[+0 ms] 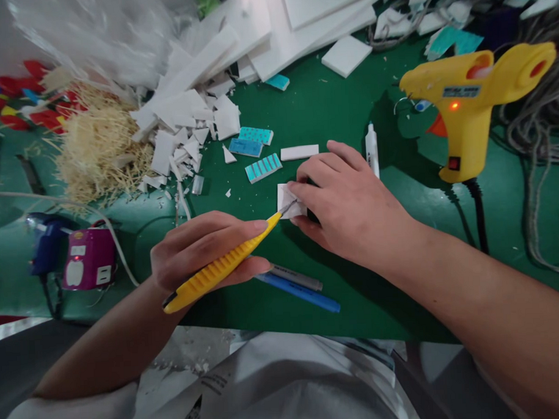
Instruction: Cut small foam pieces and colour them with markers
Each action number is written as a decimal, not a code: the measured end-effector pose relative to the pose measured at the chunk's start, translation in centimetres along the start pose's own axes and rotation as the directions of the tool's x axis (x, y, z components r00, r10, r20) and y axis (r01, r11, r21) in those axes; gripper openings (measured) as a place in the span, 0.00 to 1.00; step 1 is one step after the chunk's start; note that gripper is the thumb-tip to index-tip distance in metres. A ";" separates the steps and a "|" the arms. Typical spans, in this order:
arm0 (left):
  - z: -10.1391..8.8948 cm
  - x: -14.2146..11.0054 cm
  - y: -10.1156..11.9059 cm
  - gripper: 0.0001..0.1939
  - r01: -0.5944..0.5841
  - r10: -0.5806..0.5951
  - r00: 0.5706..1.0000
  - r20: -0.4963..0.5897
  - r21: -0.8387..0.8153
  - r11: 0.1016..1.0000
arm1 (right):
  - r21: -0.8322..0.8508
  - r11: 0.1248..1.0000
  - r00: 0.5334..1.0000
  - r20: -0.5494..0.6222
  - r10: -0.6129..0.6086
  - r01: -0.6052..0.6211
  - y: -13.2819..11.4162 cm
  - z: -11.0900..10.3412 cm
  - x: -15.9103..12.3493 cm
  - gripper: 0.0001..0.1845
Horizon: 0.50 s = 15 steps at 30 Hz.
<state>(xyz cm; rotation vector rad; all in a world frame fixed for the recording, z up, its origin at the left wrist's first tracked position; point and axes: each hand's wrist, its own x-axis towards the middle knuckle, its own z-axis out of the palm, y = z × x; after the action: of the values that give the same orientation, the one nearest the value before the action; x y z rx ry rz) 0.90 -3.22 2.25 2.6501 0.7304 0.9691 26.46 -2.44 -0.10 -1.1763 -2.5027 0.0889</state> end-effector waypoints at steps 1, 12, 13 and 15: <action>0.0 0.0 0.0 0.12 0.010 -0.010 1.000 -0.002 -0.001 1.000 | -0.001 1.000 1.000 -0.004 -0.001 0.001 0.0 0.0 0.0 0.16; 0.3 0.2 -0.2 0.11 -0.053 0.053 0.998 -0.021 -0.006 0.999 | -0.026 0.999 1.000 -0.005 -0.021 0.021 0.0 0.0 0.0 0.15; 0.4 0.3 -0.2 0.11 -0.055 0.055 0.998 -0.015 -0.003 0.998 | -0.023 1.000 1.000 -0.005 -0.021 0.021 0.0 0.0 0.0 0.15; 0.4 0.4 -0.1 0.09 -0.053 0.053 0.999 0.002 0.015 0.998 | -0.015 1.000 1.000 -0.005 -0.025 0.025 0.1 0.0 0.0 0.14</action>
<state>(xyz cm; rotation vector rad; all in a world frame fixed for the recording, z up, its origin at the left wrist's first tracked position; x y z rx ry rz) 1.41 -2.95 2.15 2.6960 0.6730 0.9785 26.54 -2.42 -0.11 -1.1492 -2.5171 0.0611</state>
